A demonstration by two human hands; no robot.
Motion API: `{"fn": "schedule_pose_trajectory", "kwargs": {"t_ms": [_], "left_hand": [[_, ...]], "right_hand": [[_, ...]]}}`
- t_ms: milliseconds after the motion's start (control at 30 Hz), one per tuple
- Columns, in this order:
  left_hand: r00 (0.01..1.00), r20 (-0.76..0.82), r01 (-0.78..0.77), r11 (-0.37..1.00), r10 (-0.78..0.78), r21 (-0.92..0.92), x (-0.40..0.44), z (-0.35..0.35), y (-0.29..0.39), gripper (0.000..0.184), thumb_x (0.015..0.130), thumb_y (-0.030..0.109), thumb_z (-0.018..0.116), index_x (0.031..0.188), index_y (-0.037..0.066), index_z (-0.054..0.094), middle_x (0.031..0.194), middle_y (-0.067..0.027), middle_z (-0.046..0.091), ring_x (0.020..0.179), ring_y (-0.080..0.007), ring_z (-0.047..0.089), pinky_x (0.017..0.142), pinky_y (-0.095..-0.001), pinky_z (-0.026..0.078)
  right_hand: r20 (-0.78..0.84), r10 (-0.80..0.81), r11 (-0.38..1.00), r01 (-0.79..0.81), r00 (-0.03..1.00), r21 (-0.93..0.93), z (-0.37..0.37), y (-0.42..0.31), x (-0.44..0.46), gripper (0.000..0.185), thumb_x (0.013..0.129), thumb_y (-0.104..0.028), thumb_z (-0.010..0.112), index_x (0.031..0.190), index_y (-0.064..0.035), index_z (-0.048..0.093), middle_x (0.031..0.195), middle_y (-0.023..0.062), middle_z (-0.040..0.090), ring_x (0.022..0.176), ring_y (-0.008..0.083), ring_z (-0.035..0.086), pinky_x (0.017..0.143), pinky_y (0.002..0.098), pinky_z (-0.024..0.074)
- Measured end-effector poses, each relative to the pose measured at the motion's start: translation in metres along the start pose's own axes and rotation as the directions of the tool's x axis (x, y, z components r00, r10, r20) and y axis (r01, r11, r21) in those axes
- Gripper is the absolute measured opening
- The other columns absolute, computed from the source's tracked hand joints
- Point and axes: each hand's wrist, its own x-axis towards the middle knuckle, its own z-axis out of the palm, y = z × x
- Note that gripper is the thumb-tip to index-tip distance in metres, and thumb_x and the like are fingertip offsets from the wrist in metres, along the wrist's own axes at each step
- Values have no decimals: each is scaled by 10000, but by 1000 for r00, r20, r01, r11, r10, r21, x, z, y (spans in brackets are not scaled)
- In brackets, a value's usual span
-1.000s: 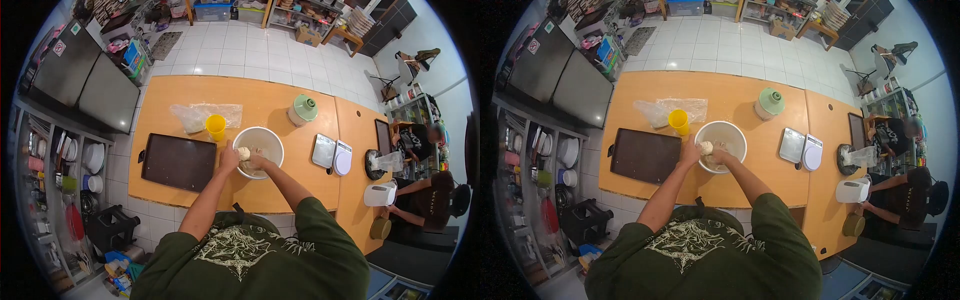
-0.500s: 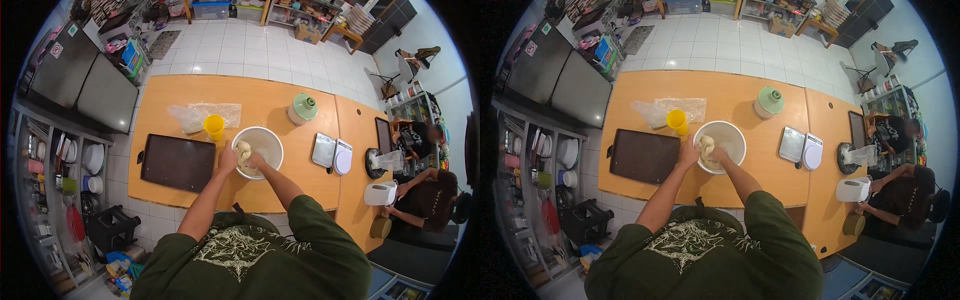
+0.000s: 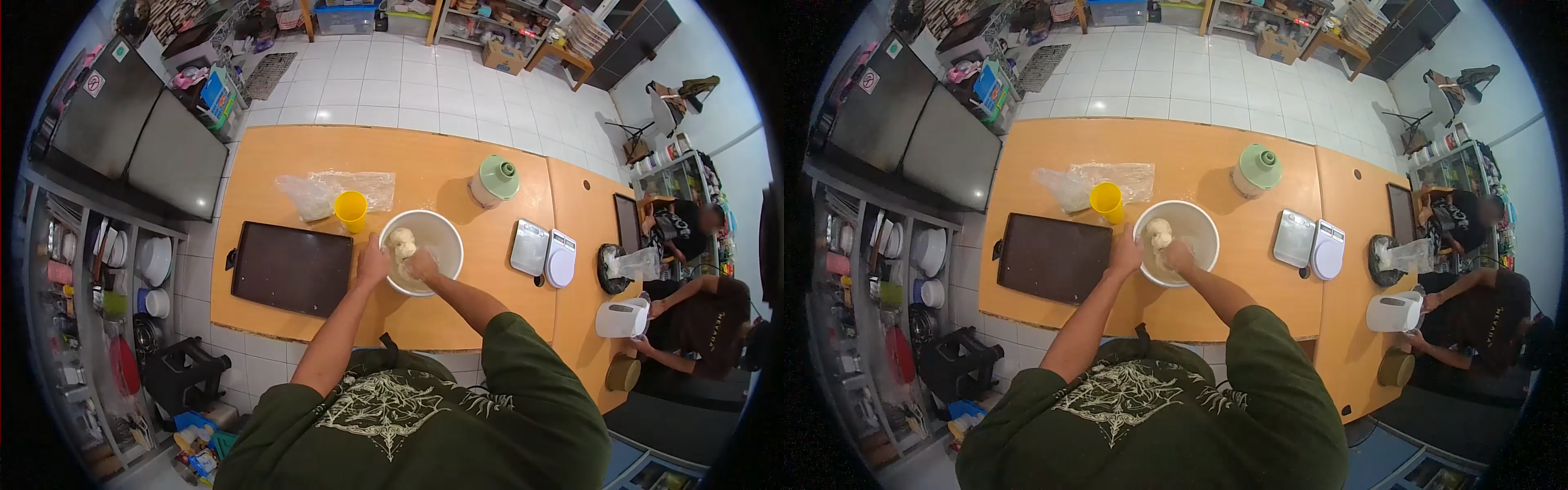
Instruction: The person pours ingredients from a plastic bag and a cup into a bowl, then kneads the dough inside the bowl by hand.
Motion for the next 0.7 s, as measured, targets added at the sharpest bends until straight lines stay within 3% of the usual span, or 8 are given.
{"fn": "schedule_pose_trajectory", "kwargs": {"t_ms": [133, 233, 300, 333, 400, 500, 600, 700], "left_hand": [[999, 8, 32, 999, -32, 30, -2, -2, 3, 235, 859, 151, 536, 1045, 20, 478, 929, -275, 618, 898, -458, 592, 776, -527, 453], [999, -33, 5, 1000, -6, -18, -4, -1, 3, 231, 847, 132, 548, 1038, 17, 483, 929, -276, 617, 896, -460, 592, 772, -527, 453], [999, -35, -6, 1000, 6, -25, -5, 0, 3, 223, 845, 122, 548, 1031, 15, 486, 928, -277, 616, 894, -460, 591, 770, -528, 452], [999, -46, -19, 999, 18, -32, -4, 0, 2, 215, 843, 112, 549, 1024, 12, 488, 927, -279, 615, 893, -461, 590, 768, -530, 450], [999, -45, -29, 999, 28, -32, -4, 0, 1, 214, 843, 108, 549, 1020, 3, 489, 935, -283, 613, 902, -462, 587, 771, -530, 447], [999, -42, -23, 998, 21, -57, -1, 1, 1, 221, 845, 105, 546, 1024, -10, 488, 954, -290, 607, 927, -465, 578, 784, -528, 442], [998, -51, -29, 994, 24, -101, -1, 9, -8, 237, 849, 115, 543, 1039, -14, 484, 972, -295, 603, 947, -467, 572, 796, -527, 439], [994, -86, -71, 993, 63, -93, -1, 9, -7, 235, 857, 118, 532, 1051, 9, 458, 951, -298, 606, 921, -477, 576, 780, -540, 443]], "right_hand": [[-82, 341, 891, -294, 937, 346, -34, -15, -21, 256, 744, -266, 633, 833, -36, 701, 845, 199, 670, 805, 359, 652, 753, 465, 510], [-160, 145, 975, -113, 976, 193, -39, -9, -25, 307, 734, -192, 634, 928, 46, 640, 876, 265, 644, 844, 399, 634, 748, 473, 499], [-137, 9, 999, -14, 991, -35, -38, -3, -25, 581, 736, -154, 652, 1244, 52, 461, 1013, 296, 615, 981, 419, 600, 819, 468, 484], [-136, 9, 999, -14, 991, -36, -40, -2, -29, 581, 736, -154, 652, 1244, 52, 461, 1013, 296, 615, 981, 419, 600, 819, 468, 484], [-106, -278, 933, 242, 955, -268, -41, 0, -43, 803, 746, -155, 662, 1390, 32, 221, 1093, 314, 583, 1067, 445, 556, 865, 464, 469], [-12, 12, 949, -8, 1000, 314, 66, 70, 19, 673, 786, -229, 624, 1372, -41, 352, 1245, 291, 504, 1195, 397, 481, 995, 452, 383], [70, 152, 933, -167, 986, 318, -68, -6, -42, 772, 736, -185, 663, 1379, -3, 277, 1076, 292, 609, 1048, 416, 584, 891, 443, 467], [-55, 85, 949, -64, 995, 309, -25, 18, -12, 729, 711, -223, 664, 1344, -23, 365, 1070, 263, 625, 1031, 392, 599, 882, 438, 475]]}}
